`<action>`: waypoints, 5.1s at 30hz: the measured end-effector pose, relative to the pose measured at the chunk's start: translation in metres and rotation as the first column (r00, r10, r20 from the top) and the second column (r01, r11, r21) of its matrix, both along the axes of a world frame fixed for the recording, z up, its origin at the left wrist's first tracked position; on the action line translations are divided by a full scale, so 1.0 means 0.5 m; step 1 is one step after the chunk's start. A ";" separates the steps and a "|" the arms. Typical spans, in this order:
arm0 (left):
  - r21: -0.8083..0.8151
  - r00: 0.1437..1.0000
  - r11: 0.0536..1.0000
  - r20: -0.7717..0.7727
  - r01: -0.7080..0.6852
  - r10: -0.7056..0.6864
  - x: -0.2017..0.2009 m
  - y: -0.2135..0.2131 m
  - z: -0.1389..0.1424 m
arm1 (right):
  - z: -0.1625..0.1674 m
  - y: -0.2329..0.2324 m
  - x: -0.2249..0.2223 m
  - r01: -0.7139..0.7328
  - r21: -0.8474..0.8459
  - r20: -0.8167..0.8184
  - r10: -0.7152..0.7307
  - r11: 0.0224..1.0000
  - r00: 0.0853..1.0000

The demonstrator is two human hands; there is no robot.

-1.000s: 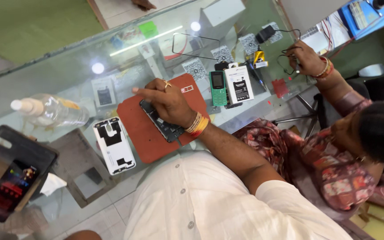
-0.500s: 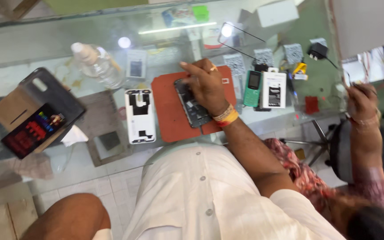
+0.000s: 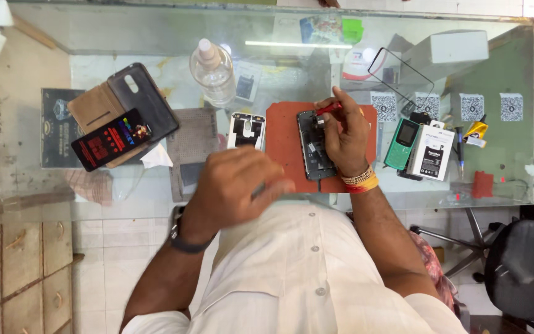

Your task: The person removes the old battery from a disassembled smartphone using a red pry tool and tweezers, then installs a new battery into the phone chassis. The person handles the phone, battery, pry tool, and tweezers throughout the process.

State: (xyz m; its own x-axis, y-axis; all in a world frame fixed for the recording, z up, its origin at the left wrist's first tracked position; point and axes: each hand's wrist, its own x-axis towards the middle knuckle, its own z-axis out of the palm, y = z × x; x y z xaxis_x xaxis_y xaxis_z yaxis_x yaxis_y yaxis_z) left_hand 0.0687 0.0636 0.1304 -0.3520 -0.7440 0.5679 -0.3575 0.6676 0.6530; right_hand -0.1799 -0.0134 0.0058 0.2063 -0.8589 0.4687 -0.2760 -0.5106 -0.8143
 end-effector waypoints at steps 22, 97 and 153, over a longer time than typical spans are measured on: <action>0.120 0.904 0.993 0.425 -0.014 -0.038 -0.121 -0.063 -0.231 | -0.037 -0.028 0.025 0.003 -0.097 -0.043 -0.007 0.995 0.999; 0.079 0.930 0.977 0.328 -0.200 0.164 -0.084 -0.078 -0.235 | 0.000 -0.033 0.017 -0.158 -0.005 0.046 0.158 0.987 0.986; 0.128 0.928 0.964 0.325 -0.232 0.180 -0.117 -0.231 -0.301 | -0.014 -0.069 0.008 0.004 -0.202 -0.182 -0.042 0.979 0.982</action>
